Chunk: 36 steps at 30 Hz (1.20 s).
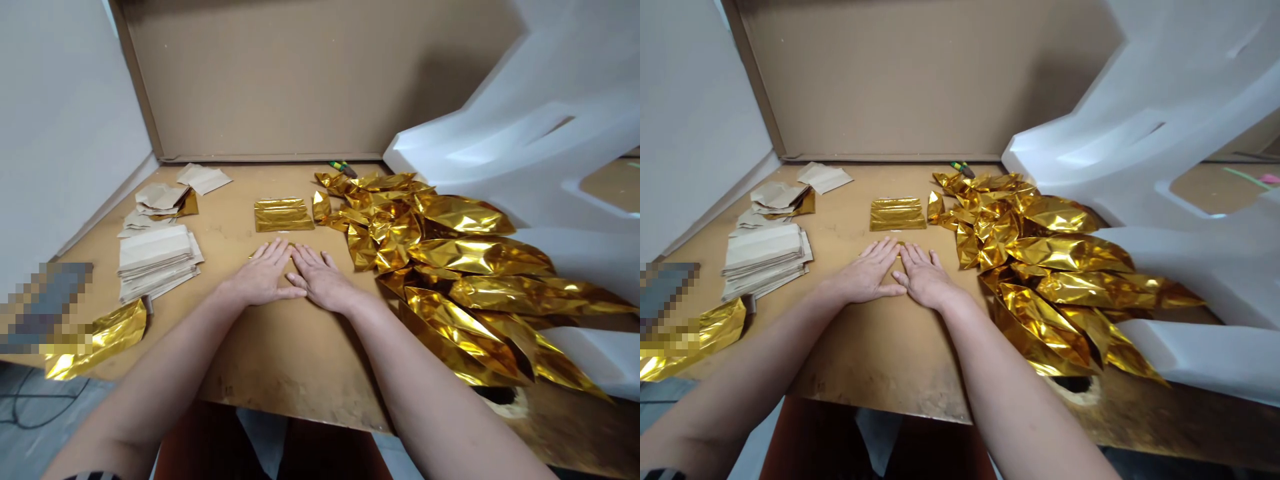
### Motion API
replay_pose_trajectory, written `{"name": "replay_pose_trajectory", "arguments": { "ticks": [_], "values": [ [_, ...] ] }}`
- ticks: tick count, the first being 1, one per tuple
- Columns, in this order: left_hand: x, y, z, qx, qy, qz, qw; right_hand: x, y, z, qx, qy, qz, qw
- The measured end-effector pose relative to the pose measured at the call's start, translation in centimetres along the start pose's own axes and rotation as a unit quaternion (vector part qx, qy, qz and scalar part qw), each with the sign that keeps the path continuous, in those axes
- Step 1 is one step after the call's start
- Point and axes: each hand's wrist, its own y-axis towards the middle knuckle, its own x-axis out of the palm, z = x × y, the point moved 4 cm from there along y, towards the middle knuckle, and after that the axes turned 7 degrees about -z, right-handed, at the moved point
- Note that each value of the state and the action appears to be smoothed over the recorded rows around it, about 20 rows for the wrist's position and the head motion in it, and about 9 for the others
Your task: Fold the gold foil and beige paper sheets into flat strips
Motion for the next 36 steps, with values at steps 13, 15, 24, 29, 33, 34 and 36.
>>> {"name": "replay_pose_trajectory", "arguments": {
  "ticks": [13, 15, 24, 29, 33, 34, 36],
  "values": [
    [0.5, -2.0, -2.4, -0.019, -0.026, -0.044, 0.999, 0.3, -0.1, 0.6, -0.021, -0.008, 0.032, 0.999],
    [0.3, -2.2, -2.7, -0.029, -0.028, -0.041, 0.998, 0.3, -0.1, 0.6, -0.023, -0.007, 0.034, 0.999],
    [-0.7, -0.8, -1.3, -0.045, 0.001, 0.037, 0.998, -0.5, -0.4, -0.4, 0.012, -0.003, -0.005, 1.000],
    [0.3, 0.0, -1.1, -0.023, -0.019, -0.001, 1.000, -0.7, -0.6, -0.3, 0.002, 0.000, 0.008, 1.000],
    [0.6, 0.1, -1.4, -0.020, -0.029, -0.016, 0.999, -1.3, -0.4, -0.7, 0.017, -0.004, 0.044, 0.999],
    [0.6, 0.2, -1.5, -0.015, -0.033, -0.013, 0.999, -1.4, -0.2, -1.0, 0.013, -0.004, 0.065, 0.998],
    [0.6, 0.3, -1.5, -0.003, -0.045, 0.001, 0.999, -1.6, 0.2, -1.5, -0.008, 0.000, 0.097, 0.995]
  ]
}}
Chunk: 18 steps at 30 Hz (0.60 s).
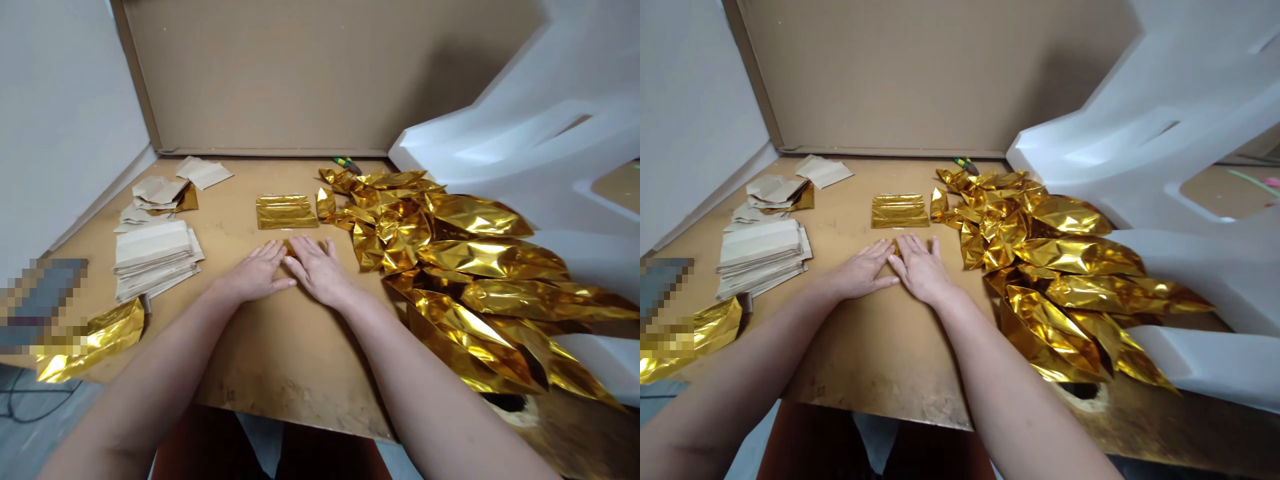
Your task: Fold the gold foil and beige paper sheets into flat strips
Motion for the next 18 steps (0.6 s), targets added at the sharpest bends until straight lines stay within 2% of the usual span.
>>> {"name": "replay_pose_trajectory", "arguments": {
  "ticks": [4, 11, 18],
  "values": [
    [0.0, 0.1, 0.0, 0.023, -0.012, 0.016, 1.000, 0.8, 0.9, -0.7, -0.040, 0.015, -0.023, 0.999],
    [-0.1, -0.1, 0.0, -0.004, 0.001, -0.002, 1.000, 0.9, 0.3, 0.5, -0.005, 0.021, -0.064, 0.998],
    [-0.2, -0.4, 0.1, -0.021, 0.015, 0.000, 1.000, 1.5, -0.1, 2.0, -0.014, 0.005, -0.048, 0.999]
  ]
}}
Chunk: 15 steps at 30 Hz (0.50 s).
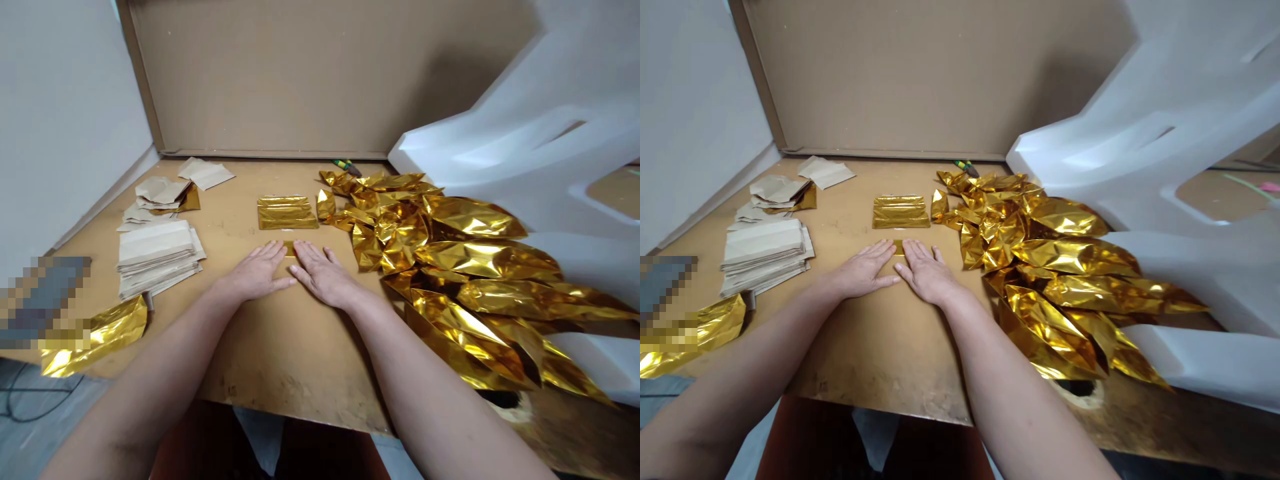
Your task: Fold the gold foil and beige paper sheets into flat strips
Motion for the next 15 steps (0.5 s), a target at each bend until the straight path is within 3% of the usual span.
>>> {"name": "replay_pose_trajectory", "arguments": {
  "ticks": [5, 15],
  "values": [
    [-0.4, 0.0, 0.5, -0.001, 0.001, 0.015, 1.000, 0.2, 0.1, -0.1, -0.004, -0.010, -0.003, 1.000],
    [-0.2, 1.0, 1.2, -0.016, -0.001, -0.022, 1.000, -0.3, -0.2, -0.5, 0.012, -0.007, -0.024, 1.000]
  ]
}}
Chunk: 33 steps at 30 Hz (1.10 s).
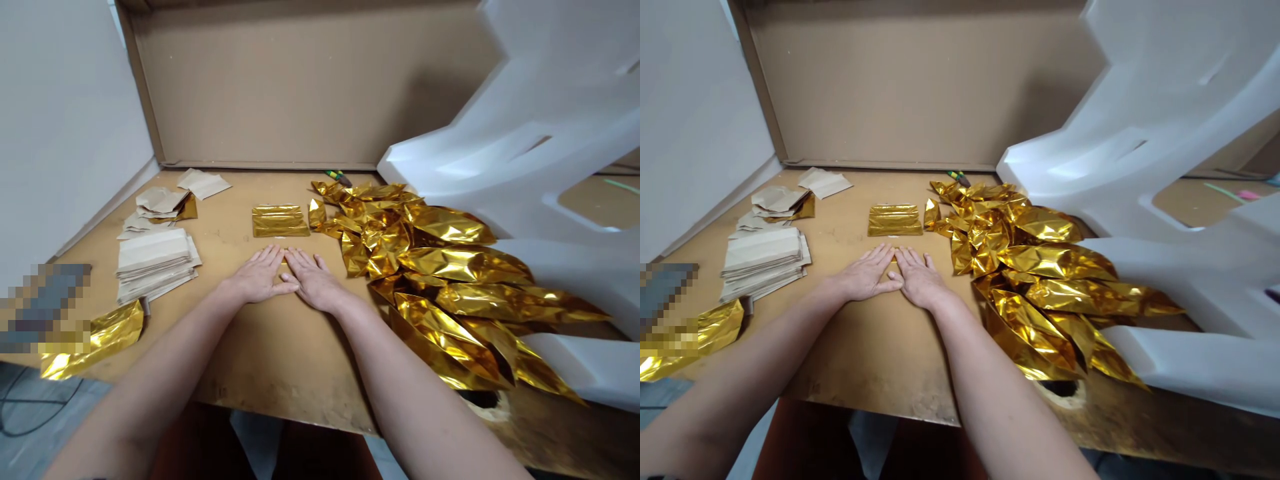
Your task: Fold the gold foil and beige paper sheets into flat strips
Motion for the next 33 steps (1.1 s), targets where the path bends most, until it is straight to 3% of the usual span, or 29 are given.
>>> {"name": "replay_pose_trajectory", "arguments": {
  "ticks": [12, 18, 22, 27, 33],
  "values": [
    [0.6, -1.8, -3.1, -0.008, 0.014, 0.014, 1.000, 0.1, 0.3, 0.1, 0.009, 0.001, 0.003, 1.000],
    [0.7, -1.8, -3.1, -0.012, 0.016, 0.029, 0.999, -0.4, 0.0, -0.6, 0.019, -0.019, 0.016, 1.000],
    [0.7, -1.8, -3.1, -0.011, 0.015, 0.032, 0.999, -0.8, 0.0, -2.0, -0.025, -0.020, 0.056, 0.998],
    [0.8, -1.7, -3.4, 0.003, 0.008, 0.031, 0.999, -0.2, 0.3, -3.1, -0.085, 0.014, 0.012, 0.996],
    [0.8, -1.7, -3.4, 0.008, 0.006, 0.040, 0.999, -0.1, -0.5, -1.0, -0.067, 0.029, -0.016, 0.997]
  ]
}}
